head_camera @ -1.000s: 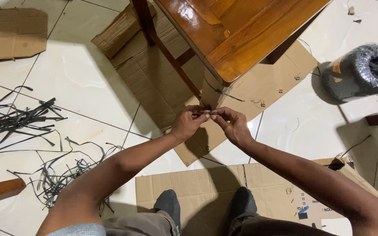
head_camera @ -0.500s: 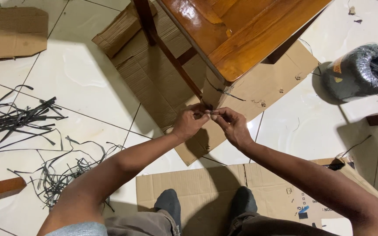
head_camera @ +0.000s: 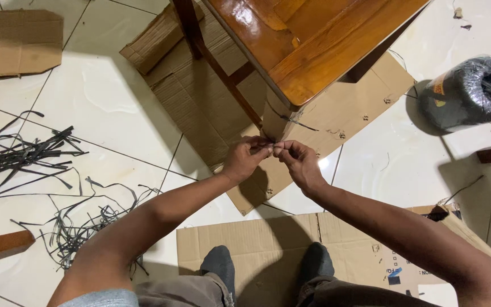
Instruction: Wiping a wooden chair with a cloth and then wrapping it with cardboard and plastic ties for transport
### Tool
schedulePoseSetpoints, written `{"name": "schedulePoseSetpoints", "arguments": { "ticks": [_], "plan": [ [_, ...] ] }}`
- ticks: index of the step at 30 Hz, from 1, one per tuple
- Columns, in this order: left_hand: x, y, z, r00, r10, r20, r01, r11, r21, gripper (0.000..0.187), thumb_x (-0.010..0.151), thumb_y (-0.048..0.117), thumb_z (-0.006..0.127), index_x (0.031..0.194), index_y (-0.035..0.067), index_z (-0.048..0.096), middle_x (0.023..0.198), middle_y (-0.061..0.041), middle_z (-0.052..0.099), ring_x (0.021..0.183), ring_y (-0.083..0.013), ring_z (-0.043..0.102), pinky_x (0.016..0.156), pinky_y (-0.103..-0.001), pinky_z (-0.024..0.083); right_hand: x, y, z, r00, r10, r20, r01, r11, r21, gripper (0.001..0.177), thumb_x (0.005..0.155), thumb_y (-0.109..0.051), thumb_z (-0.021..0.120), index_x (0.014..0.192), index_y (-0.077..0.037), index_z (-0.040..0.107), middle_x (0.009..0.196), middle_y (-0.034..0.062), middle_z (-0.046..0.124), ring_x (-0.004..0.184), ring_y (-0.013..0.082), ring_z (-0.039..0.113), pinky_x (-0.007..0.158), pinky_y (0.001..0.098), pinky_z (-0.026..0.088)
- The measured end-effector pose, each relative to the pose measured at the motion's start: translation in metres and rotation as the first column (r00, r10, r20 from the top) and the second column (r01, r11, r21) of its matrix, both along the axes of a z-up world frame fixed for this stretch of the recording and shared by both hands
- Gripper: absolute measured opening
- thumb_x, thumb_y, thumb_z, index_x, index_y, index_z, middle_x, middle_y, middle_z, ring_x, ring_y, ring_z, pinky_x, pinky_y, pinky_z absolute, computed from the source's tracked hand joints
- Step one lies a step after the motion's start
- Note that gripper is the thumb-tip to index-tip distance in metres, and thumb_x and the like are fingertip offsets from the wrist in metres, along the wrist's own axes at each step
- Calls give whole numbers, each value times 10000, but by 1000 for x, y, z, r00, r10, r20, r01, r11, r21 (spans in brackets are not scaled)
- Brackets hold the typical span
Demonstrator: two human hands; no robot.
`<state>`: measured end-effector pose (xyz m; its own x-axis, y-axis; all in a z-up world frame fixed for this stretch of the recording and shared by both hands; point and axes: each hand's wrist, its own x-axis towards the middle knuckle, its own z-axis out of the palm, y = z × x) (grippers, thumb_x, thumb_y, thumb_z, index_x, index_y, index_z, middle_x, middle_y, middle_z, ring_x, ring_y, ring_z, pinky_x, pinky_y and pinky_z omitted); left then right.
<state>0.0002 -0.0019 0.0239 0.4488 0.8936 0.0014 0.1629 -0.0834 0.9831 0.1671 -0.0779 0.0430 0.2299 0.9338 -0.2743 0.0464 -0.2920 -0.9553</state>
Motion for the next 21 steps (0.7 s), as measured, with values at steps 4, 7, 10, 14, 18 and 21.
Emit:
{"name": "schedulePoseSetpoints", "arguments": {
  "ticks": [4,7,10,14,18,21],
  "plan": [
    [5,-1,27,996,69,-57,-68,998,4,419,899,309,757,607,33,639,465,-67,530,444,-160,466,504,-317,396,-1,2,0,1000,-24,-18,24,1000,-3,151,965,-194,729,1047,-69,710,887,45,725,836,119,605,747,244,479],
    [2,-1,13,999,47,-19,-46,997,64,266,889,240,742,738,23,715,582,-164,645,564,-271,618,560,-384,498,1,2,-5,999,-32,-23,32,999,-9,151,957,-195,736,1032,-66,711,882,52,732,828,120,610,731,240,471],
    [1,-2,-1,999,25,20,-28,986,163,91,867,142,758,866,53,777,700,-196,721,691,-325,737,607,-376,567,4,0,-5,1000,-27,-5,27,1000,-14,150,944,-202,752,1011,-72,715,875,58,744,815,119,617,713,240,464],
    [-1,2,-3,998,-12,60,2,988,155,119,889,126,724,873,18,770,733,-192,737,701,-216,688,643,-370,559,4,-2,7,999,3,52,-4,1000,5,136,952,-168,740,1009,-47,716,858,77,743,787,134,611,705,246,485],
    [2,8,43,997,49,-51,-40,986,161,356,912,221,685,599,60,634,501,-81,581,475,-171,545,560,-289,488,16,-3,2,992,10,125,-13,1000,19,110,943,-143,738,996,-48,727,829,74,747,775,127,635,660,225,502],
    [2,11,57,994,25,-107,-12,992,124,452,897,261,657,521,29,560,451,-134,525,440,-247,495,511,-401,458,22,-4,2,979,39,202,-51,997,52,136,942,-178,769,1003,-60,744,851,92,769,766,140,647,695,263,523]
  ]
}}
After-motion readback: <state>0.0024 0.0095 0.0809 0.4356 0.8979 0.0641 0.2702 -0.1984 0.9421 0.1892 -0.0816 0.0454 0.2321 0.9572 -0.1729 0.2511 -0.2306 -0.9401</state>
